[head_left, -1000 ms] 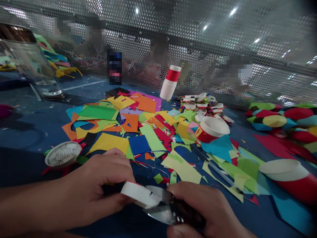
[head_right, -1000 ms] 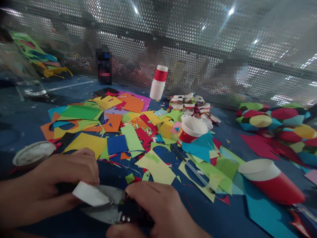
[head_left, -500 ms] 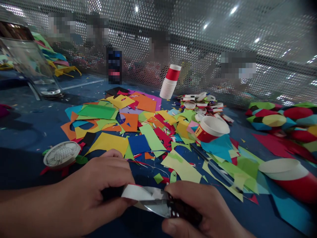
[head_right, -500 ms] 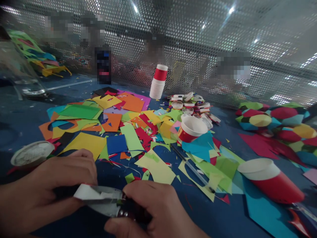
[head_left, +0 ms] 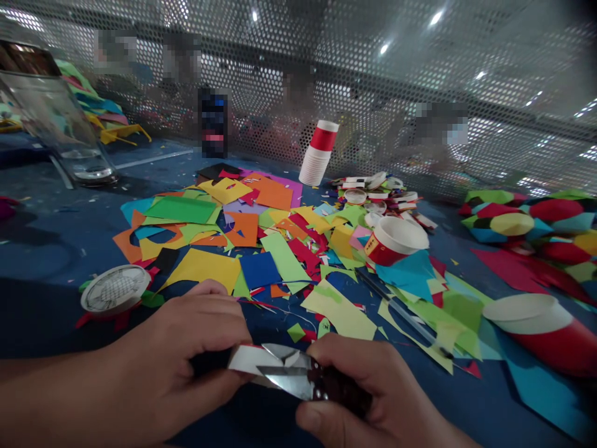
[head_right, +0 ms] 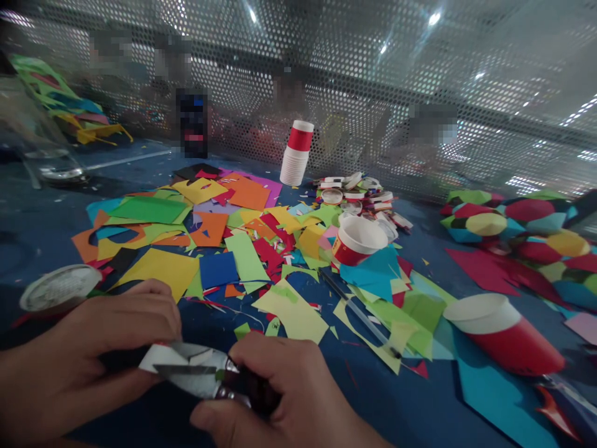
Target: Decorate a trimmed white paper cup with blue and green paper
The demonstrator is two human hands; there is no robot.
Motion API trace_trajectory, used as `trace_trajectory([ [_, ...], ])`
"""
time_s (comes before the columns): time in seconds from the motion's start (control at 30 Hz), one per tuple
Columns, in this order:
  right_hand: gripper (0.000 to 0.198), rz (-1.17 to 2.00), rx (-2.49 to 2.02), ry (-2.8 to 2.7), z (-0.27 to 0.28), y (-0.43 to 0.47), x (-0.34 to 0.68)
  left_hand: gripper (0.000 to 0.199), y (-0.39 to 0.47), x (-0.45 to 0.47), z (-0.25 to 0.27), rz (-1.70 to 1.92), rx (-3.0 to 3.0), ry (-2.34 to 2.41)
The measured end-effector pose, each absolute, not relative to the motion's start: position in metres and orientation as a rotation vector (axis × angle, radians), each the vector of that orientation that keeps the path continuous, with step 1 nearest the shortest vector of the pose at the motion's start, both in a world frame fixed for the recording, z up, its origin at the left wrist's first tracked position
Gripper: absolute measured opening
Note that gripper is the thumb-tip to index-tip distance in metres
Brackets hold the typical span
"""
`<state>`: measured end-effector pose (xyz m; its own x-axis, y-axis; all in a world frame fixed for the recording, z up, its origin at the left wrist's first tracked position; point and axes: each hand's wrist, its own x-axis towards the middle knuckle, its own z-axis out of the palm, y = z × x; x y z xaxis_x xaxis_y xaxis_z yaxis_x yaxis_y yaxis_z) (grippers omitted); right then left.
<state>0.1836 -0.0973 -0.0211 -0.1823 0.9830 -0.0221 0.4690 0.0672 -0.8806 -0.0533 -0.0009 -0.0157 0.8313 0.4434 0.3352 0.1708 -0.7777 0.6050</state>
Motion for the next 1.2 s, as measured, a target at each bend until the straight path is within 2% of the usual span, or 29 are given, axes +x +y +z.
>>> trace_trajectory([
  [0.17, 0.036, 1.094, -1.437, -1.717, -0.021, -0.097, 0.182, 0.021, -0.001, -0.053, -0.014, 0.619, 2.421, 0.457],
  [0.43, 0.041, 1.227, -1.417, -1.473, -0.008, -0.087, 0.194, 0.022, 0.002, -0.054, -0.015, 0.647, 2.424, 0.573],
  [0.6, 0.043, 1.150, -1.338, -1.140, -0.014, -0.080, 0.207, 0.018, 0.007, -0.051, -0.017, 0.657, 2.422, 0.615],
  [0.7, 0.039, 1.143, -1.316, -1.097, -0.017, -0.078, 0.208, 0.024, 0.009, -0.052, -0.018, 0.763, 2.456, 0.610],
  [0.8, 0.042, 1.130, -1.373, -1.057, -0.017, -0.078, 0.205, 0.018, 0.010, -0.058, -0.018, 0.665, 2.461, 0.556],
  [0.93, 0.045, 1.058, -1.463, -0.985, -0.017, -0.082, 0.204, 0.056, 0.011, -0.071, -0.015, 0.392, 2.411, 0.356],
  [1.1, 0.044, 0.996, -1.449, -1.164, -0.014, -0.081, 0.208, 0.112, 0.018, -0.082, -0.015, 0.324, 2.621, 0.489],
  [1.13, 0.044, 0.985, -1.443, -1.200, -0.013, -0.080, 0.208, 0.115, 0.020, -0.083, -0.015, 0.297, 2.650, 0.520],
  [1.2, 0.044, 0.977, -1.437, -1.247, -0.011, -0.078, 0.209, 0.108, 0.021, -0.083, -0.014, 0.273, 2.660, 0.552],
])
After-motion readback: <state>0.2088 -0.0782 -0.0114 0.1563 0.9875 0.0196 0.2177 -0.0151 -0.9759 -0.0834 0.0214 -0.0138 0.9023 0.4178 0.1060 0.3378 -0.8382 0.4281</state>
